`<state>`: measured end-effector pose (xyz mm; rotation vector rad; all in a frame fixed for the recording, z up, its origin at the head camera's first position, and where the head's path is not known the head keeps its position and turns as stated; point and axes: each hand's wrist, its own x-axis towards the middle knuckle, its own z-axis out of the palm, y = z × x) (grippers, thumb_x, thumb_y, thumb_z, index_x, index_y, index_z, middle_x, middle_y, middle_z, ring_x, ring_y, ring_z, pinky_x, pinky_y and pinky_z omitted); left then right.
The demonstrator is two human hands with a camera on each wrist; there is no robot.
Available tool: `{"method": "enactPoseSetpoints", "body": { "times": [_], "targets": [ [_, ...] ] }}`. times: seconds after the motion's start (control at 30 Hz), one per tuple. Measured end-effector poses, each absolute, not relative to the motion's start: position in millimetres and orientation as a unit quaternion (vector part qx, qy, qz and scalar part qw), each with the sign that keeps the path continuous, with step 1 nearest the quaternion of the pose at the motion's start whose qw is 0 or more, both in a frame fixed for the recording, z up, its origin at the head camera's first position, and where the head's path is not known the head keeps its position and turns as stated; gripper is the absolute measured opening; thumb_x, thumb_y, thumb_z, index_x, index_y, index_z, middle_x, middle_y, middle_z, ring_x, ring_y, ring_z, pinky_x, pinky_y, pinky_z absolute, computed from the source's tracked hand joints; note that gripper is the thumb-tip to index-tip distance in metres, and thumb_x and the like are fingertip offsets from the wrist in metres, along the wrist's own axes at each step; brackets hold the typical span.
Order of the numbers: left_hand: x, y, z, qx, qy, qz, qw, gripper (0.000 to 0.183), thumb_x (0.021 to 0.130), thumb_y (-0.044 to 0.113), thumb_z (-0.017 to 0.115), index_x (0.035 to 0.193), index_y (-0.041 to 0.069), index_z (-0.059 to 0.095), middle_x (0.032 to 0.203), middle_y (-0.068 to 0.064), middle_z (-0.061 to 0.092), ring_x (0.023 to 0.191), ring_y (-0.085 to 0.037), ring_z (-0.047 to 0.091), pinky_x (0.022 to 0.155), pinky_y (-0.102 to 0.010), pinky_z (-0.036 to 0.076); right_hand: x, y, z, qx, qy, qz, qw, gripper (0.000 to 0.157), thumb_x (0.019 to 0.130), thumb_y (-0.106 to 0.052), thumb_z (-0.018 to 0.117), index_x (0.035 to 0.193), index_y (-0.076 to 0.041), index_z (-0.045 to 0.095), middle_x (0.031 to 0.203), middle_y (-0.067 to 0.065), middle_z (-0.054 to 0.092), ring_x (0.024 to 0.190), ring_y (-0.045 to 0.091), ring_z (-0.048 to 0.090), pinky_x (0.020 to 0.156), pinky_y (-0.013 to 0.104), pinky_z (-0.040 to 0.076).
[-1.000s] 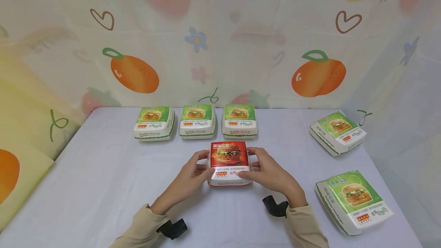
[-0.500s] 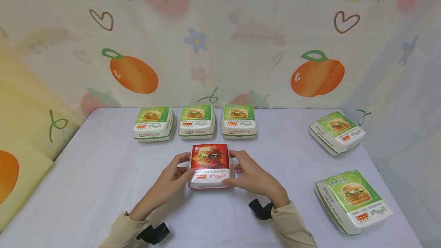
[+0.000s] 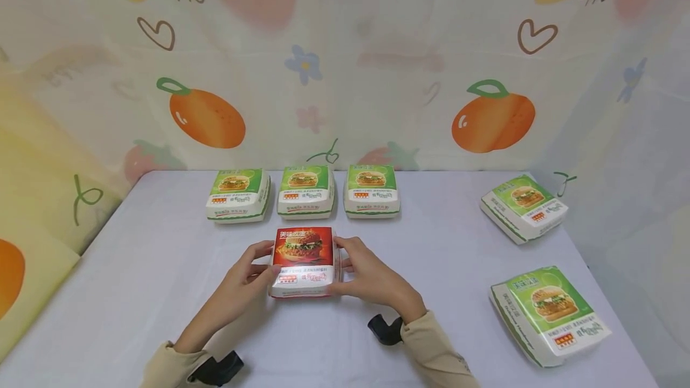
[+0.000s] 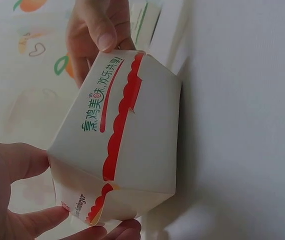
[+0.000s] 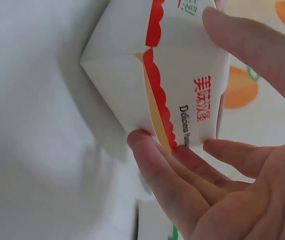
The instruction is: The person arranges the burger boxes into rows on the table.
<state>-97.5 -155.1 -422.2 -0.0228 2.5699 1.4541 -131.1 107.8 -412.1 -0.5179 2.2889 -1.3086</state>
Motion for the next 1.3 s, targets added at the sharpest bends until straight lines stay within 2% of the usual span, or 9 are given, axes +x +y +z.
{"method": "enactPoseSetpoints", "body": {
  "times": [0.3,0.67,0.97,1.17,1.3],
  "targets": [
    [-95.9,-177.3,-418.6,-0.020,0.874,0.478,0.085,0.056,0.099,0.036,0.059,0.148,0.018,0.037,0.152,-0.014,0.043,0.125,-0.033,0.058,0.103,-0.049,0.051,-133.5,81.7,-416.5,-0.202,0.826,-0.481,0.212,0.088,0.082,-0.027,0.081,0.153,-0.008,0.032,0.153,0.010,0.039,0.125,0.030,0.056,0.104,0.044,0.051],
    [-93.8,-205.2,-419.8,-0.057,0.878,0.469,0.080,0.057,0.101,0.039,0.053,0.151,0.019,0.034,0.154,-0.017,0.039,0.131,-0.037,0.051,0.106,-0.053,0.047,-135.4,51.6,-422.7,-0.213,0.814,-0.494,0.218,0.083,0.085,-0.028,0.078,0.154,-0.012,0.033,0.154,0.008,0.040,0.124,0.027,0.059,0.100,0.039,0.053],
    [-89.9,-226.1,-421.8,-0.068,0.877,0.474,0.042,0.056,0.102,0.040,0.050,0.151,0.016,0.035,0.154,-0.019,0.039,0.131,-0.039,0.050,0.102,-0.054,0.049,-137.0,27.6,-429.0,-0.224,0.804,-0.507,0.216,0.081,0.087,-0.026,0.077,0.154,-0.014,0.034,0.155,0.005,0.040,0.122,0.025,0.061,0.098,0.032,0.054],
    [-85.0,-238.4,-421.6,-0.086,0.876,0.475,0.014,0.056,0.103,0.039,0.048,0.152,0.015,0.035,0.154,-0.020,0.040,0.131,-0.041,0.051,0.103,-0.057,0.047,-137.0,6.1,-434.8,-0.231,0.793,-0.525,0.207,0.075,0.088,-0.022,0.076,0.152,-0.011,0.036,0.151,0.009,0.041,0.121,0.025,0.062,0.097,0.028,0.054],
    [-83.1,-247.0,-421.2,-0.096,0.875,0.475,-0.001,0.054,0.104,0.035,0.047,0.152,0.014,0.036,0.153,-0.020,0.042,0.129,-0.040,0.053,0.096,-0.038,0.051,-135.3,-5.5,-435.2,-0.236,0.788,-0.530,0.203,0.073,0.090,-0.023,0.074,0.152,-0.011,0.036,0.151,0.010,0.041,0.124,0.028,0.060,0.099,0.029,0.053]
  ]
}}
